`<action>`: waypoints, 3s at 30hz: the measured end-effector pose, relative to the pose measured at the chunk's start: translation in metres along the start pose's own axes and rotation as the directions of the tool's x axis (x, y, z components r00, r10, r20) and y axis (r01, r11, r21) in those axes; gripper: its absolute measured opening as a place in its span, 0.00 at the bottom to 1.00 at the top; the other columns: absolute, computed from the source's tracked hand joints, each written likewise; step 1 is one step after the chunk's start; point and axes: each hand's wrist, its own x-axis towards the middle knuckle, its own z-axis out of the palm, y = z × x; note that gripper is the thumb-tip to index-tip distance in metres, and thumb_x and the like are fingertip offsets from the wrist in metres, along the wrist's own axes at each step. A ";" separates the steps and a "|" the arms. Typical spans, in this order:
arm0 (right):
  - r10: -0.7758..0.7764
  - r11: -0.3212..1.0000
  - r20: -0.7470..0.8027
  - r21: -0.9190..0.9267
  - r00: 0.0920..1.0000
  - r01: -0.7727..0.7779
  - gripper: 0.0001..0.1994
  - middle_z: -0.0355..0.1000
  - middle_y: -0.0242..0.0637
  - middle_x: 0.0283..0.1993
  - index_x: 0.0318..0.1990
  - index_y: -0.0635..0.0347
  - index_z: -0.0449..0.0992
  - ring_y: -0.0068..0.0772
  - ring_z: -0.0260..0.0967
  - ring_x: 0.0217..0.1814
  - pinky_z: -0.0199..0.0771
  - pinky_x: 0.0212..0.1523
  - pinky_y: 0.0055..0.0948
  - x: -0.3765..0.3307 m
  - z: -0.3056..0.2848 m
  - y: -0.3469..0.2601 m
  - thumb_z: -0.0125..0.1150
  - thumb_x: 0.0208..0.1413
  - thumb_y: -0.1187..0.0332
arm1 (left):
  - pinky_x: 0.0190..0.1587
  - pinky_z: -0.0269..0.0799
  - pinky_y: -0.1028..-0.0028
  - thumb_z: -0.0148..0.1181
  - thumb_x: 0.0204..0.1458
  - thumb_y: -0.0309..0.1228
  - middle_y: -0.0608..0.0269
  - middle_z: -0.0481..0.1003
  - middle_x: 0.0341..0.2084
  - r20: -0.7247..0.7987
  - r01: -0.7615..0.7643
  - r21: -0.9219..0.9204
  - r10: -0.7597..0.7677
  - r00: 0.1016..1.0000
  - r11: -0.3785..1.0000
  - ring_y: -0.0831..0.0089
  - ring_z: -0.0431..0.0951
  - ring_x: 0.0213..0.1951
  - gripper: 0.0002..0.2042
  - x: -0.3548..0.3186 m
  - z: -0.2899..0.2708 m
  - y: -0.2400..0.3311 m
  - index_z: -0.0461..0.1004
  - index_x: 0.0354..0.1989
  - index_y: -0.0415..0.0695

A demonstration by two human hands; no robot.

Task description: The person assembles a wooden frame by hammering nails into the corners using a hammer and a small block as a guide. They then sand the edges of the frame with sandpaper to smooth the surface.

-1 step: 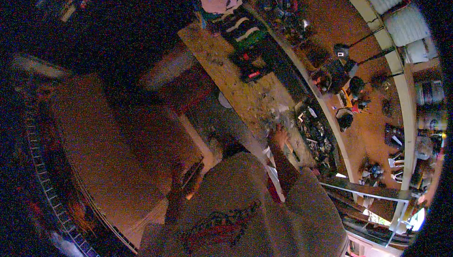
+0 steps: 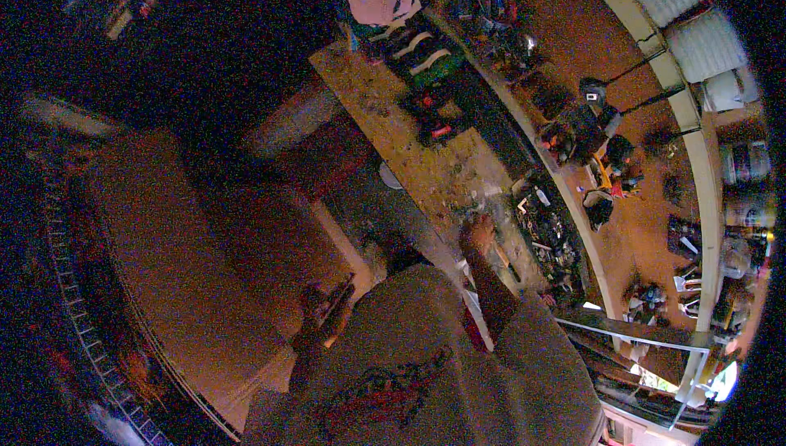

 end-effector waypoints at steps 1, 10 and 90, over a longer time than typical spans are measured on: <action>0.010 0.998 -0.013 0.069 1.000 -0.009 0.16 0.69 0.49 0.58 0.55 0.50 0.75 0.58 0.68 0.61 0.68 0.59 0.57 0.010 -0.005 -0.025 0.62 0.63 0.57 | 0.40 0.78 0.68 0.61 0.63 0.33 0.60 0.81 0.46 0.022 0.040 0.035 -0.041 0.999 0.999 0.68 0.83 0.41 0.14 -0.014 0.002 -0.017 0.78 0.53 0.41; -0.142 0.848 -0.079 0.505 0.987 0.162 0.09 0.73 0.55 0.48 0.48 0.58 0.76 0.65 0.71 0.53 0.72 0.51 0.55 0.101 -0.091 -0.175 0.62 0.64 0.68 | 0.38 0.78 0.68 0.62 0.62 0.31 0.60 0.82 0.45 0.072 0.227 0.259 -0.253 0.965 0.939 0.69 0.83 0.40 0.12 -0.081 -0.004 -0.060 0.78 0.52 0.42; 0.751 0.033 0.194 0.944 -0.631 0.329 0.09 0.74 0.24 0.29 0.39 0.60 0.78 0.14 0.69 0.24 0.70 0.26 0.18 -0.807 -0.247 0.114 0.66 0.68 0.63 | 0.33 0.78 0.80 0.67 0.63 0.31 0.65 0.82 0.30 0.082 -0.956 0.080 -0.958 -0.275 0.281 0.79 0.82 0.30 0.07 -0.691 0.277 -0.317 0.80 0.40 0.39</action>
